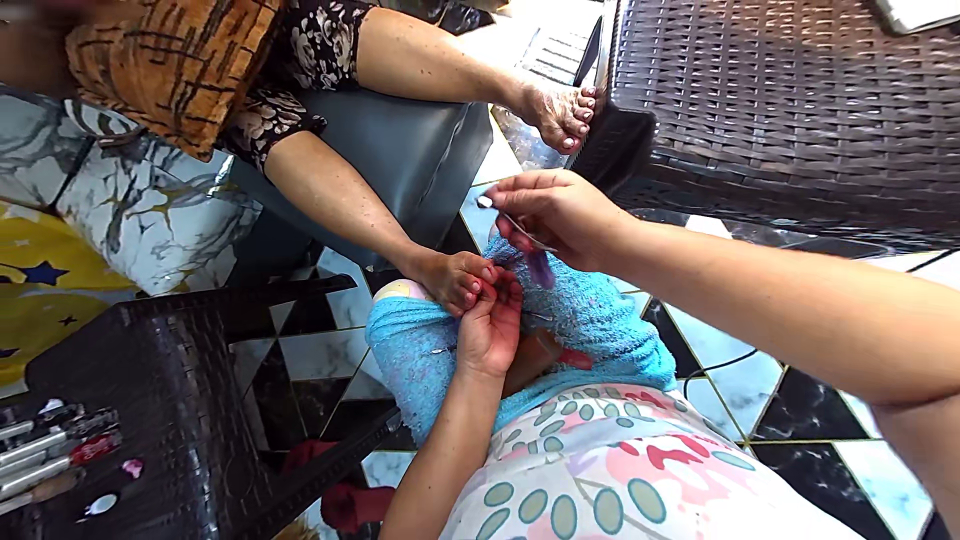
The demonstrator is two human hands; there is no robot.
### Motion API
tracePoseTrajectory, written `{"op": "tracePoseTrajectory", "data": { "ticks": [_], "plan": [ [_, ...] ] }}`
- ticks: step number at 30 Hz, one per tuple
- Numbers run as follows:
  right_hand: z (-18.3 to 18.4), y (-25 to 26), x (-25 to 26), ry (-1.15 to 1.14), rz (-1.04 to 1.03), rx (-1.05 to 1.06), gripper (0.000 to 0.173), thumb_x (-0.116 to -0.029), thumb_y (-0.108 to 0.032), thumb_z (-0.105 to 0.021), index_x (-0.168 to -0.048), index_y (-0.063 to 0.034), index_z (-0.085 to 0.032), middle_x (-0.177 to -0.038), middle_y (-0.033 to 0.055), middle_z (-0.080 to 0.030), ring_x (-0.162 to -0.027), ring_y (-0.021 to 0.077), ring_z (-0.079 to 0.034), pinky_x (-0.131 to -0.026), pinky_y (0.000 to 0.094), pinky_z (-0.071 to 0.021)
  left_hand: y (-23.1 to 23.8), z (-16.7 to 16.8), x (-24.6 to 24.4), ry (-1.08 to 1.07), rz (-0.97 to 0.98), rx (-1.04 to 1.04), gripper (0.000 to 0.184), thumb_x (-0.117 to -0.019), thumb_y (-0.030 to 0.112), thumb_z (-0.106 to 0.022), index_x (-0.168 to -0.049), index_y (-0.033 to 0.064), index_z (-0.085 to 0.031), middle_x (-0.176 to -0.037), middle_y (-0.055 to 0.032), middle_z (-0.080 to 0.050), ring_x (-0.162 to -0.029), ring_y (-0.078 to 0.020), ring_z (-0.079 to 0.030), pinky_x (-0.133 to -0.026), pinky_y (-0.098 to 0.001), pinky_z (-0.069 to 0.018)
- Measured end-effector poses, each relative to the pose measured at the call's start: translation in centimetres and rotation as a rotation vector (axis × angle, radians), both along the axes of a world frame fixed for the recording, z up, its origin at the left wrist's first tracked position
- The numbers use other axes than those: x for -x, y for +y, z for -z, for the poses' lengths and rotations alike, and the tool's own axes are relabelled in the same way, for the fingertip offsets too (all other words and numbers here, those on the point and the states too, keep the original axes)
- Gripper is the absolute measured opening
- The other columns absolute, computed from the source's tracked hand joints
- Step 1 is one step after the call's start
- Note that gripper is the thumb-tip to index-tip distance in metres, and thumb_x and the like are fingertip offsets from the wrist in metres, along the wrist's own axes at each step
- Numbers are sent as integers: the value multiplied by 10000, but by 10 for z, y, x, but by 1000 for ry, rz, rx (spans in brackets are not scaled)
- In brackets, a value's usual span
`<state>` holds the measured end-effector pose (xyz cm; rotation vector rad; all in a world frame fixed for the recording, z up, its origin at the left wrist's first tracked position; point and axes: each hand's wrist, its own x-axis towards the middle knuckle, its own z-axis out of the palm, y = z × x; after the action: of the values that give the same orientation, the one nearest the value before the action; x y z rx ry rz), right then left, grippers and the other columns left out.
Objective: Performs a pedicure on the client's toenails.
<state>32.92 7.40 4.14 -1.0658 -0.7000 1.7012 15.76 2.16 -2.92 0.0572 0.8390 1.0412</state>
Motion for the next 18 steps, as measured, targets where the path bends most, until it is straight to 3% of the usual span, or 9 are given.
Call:
{"op": "tracePoseTrajectory", "data": {
  "ticks": [3, 6, 9, 11, 15, 18],
  "plan": [
    [10, -1, 27, 120, 190, -275, 196, -1075, -111, -482, -1169, 11, -603, -722, 26, -637, -539, 63, -566, -494, 201, -488, 2, -2, -1, 9, -10, 40, 264, -1078, 56, -391, -993, 43, -641, -916, -105, -704, -879, -215, -717, -889, -340, -590],
    [34, -16, 48, 39, 161, -373, 221, -1079, -136, -481, -1197, 16, -588, -744, 31, -626, -535, 62, -534, -482, 213, -466, 1, -2, 1, 8, -16, 41, 268, -1049, 15, -370, -958, 60, -618, -888, -93, -685, -866, -206, -698, -873, -352, -585],
    [40, -50, 49, 18, 38, -201, 189, -1076, -186, -516, -1126, -51, -639, -698, 19, -598, -506, 46, -491, -464, 192, -419, -1, -4, 5, 24, 53, 4, 351, -1051, 56, -375, -846, 103, -656, -736, -40, -685, -668, -128, -686, -666, -278, -598],
    [36, -71, 45, 105, 57, 7, 175, -1064, -156, -536, -1071, -42, -668, -685, 22, -598, -532, 47, -512, -502, 190, -433, -1, -7, 5, -2, 112, -16, 369, -1086, 116, -365, -877, 83, -668, -677, -48, -676, -554, -121, -665, -526, -254, -577],
    [27, -87, 42, 216, 188, 344, 187, -1069, -127, -539, -1061, -1, -677, -699, 52, -624, -542, 66, -552, -513, 196, -471, -1, -4, 5, -28, 168, -50, 370, -1114, 165, -319, -1010, 58, -658, -869, -90, -715, -645, -138, -690, -530, -244, -573],
    [24, -84, 43, 204, 164, 385, 194, -1071, -118, -536, -1060, 16, -676, -721, 68, -656, -556, 78, -583, -523, 199, -488, -1, -2, 5, -34, 178, -22, 376, -1112, 171, -325, -1021, 36, -664, -786, -81, -696, -546, -113, -640, -479, -229, -546]
  ]
}}
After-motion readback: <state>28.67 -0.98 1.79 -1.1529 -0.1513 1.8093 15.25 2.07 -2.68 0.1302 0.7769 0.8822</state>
